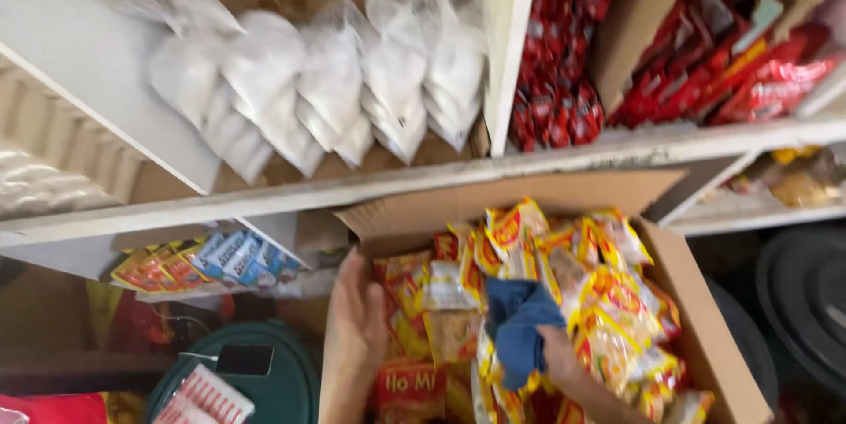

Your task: Cleaning instant noodle packets with a cloth and placing them onto a shelf.

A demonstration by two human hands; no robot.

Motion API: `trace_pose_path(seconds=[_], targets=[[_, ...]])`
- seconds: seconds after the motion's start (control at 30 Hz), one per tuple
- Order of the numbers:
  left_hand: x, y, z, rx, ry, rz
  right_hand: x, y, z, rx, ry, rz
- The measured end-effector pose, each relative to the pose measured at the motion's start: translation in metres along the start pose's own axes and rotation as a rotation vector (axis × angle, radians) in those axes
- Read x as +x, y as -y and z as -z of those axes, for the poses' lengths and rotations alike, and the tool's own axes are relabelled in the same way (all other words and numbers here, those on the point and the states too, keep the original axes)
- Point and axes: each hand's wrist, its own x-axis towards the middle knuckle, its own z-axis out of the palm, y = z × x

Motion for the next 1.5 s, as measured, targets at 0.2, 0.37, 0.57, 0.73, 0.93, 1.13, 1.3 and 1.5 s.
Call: trace_pose_path(seconds=[0.2,0.37,0.57,0.73,0.93,1.13,1.3,1.5], targets=[[-0.114,0.036,-0.062,-0.077,0.117,0.242,-0.092,0.022,0.047,-0.642,-0.285,0.539],[-0.120,0.026,-0.075,-0.109,0.201,0.176,-0.132,0.132,0.003,-0.868,-0.440,0.773],[-0.117,0.035,-0.088,-0.151,0.288,0.249,-0.154,0.163,-0.023,-0.687,-0.497,0.625],[-0.108,0.014,-0.088,-0.017,0.645,0.281,-0.161,0.180,-0.040,-0.734,-0.501,0.555],[-0.117,0.055,-0.125,-0.190,0.511,0.341,-0.157,0.162,-0.045,-0.415,-0.429,0.334],[-0.123,0.053,-0.117,-0.266,0.480,0.370,-0.136,0.096,-0.019,0.541,-0.472,-0.014],[-0.123,0.053,-0.130,-0.381,0.402,0.314,-0.131,0.137,-0.063,0.617,-0.250,0.016],[-0.111,0.037,-0.091,-0.827,0.341,0.653,-0.134,0.151,-0.074,0.276,-0.292,0.182]])
